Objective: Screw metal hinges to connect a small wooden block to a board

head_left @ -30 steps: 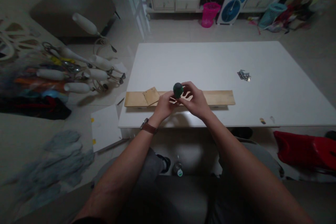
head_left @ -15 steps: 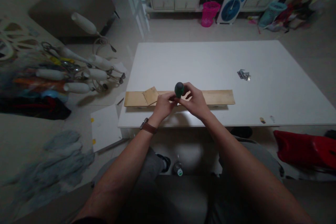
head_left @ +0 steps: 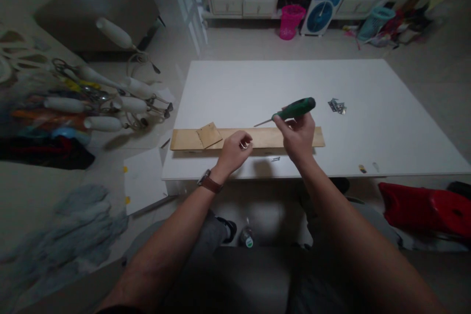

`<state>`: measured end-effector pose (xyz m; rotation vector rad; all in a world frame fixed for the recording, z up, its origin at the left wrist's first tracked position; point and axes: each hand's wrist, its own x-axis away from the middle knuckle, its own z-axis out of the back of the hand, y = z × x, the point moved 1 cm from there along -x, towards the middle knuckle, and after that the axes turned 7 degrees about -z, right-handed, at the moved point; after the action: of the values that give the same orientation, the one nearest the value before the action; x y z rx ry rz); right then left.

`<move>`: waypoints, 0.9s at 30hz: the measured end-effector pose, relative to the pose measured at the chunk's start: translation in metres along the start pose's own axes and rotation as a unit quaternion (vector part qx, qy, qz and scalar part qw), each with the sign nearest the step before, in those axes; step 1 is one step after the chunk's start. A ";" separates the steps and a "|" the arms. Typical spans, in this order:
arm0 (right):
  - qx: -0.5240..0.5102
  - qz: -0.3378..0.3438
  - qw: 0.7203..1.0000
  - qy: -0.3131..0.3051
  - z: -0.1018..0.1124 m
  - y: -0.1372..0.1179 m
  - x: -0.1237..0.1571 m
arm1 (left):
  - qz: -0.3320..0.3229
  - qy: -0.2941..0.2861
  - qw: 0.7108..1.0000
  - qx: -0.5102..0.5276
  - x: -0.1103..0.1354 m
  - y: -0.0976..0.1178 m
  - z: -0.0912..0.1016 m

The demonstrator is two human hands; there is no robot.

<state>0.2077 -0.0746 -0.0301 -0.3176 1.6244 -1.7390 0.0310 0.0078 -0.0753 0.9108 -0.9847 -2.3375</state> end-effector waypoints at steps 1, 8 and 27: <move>-0.008 -0.007 1.000 0.019 0.004 0.003 -0.002 | -0.006 -0.023 1.000 -0.012 0.004 0.003 -0.008; -0.037 -0.024 0.994 0.097 0.028 0.011 -0.006 | -0.069 -0.241 0.963 -0.101 0.037 0.012 -0.069; -0.014 -0.020 0.995 0.094 0.061 0.012 -0.007 | -0.052 -0.276 0.930 -0.237 0.034 -0.001 -0.082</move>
<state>0.2543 -0.1162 -0.0289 -0.2050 1.7872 -1.8238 0.0657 -0.0501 -0.1327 0.1134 -0.5050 -2.8103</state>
